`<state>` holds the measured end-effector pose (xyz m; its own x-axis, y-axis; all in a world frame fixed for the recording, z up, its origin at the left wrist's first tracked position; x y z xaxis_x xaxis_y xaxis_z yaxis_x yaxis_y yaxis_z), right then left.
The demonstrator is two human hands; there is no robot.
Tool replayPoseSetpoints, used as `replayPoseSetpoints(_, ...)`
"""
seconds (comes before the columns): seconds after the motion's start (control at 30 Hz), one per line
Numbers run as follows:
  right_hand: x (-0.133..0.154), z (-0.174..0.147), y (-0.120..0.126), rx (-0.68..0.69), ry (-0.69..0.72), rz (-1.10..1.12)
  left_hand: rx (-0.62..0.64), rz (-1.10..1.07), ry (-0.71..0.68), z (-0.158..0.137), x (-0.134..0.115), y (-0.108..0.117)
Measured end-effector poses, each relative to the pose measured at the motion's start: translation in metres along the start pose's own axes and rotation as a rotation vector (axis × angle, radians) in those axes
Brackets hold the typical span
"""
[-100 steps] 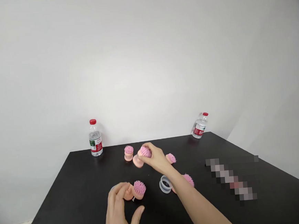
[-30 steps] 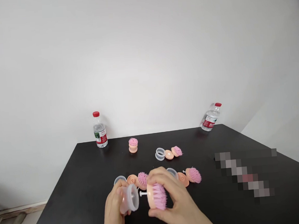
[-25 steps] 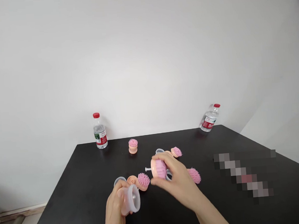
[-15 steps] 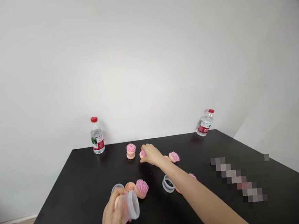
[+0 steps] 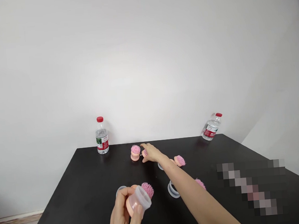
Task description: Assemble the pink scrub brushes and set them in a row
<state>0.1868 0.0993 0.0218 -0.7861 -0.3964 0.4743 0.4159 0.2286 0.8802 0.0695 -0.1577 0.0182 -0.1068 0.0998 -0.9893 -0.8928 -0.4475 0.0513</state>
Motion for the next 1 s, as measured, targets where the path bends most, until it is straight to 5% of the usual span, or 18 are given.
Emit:
replayPoseSetpoints(0.23,0.031,-0.075,0.021,-0.152,0.183,0.248,0.014,-0.087,0.024,-0.001,0.006,-0.006)
replayPoseSetpoints(0.47,0.063,-0.176,-0.002,-0.041,0.334,0.672,0.036,-0.265,0.025,0.002,0.009,-0.008)
replayPoseSetpoints(1.0,0.065,-0.199,-0.016,-0.128,0.416,0.743,0.196,0.156,-0.157,0.005,0.004,0.002)
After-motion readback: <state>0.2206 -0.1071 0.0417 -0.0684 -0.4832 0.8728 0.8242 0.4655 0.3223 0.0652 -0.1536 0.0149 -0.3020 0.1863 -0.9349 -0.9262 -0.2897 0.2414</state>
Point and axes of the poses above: each hand's wrist, its own z-axis towards the middle knuckle, its own y-axis out of the back of the hand, x = y × z, the point moved 2 cm from there along z, towards the middle knuckle, and after that the axes turned 10 degrees about z, right-handed, at the moved point
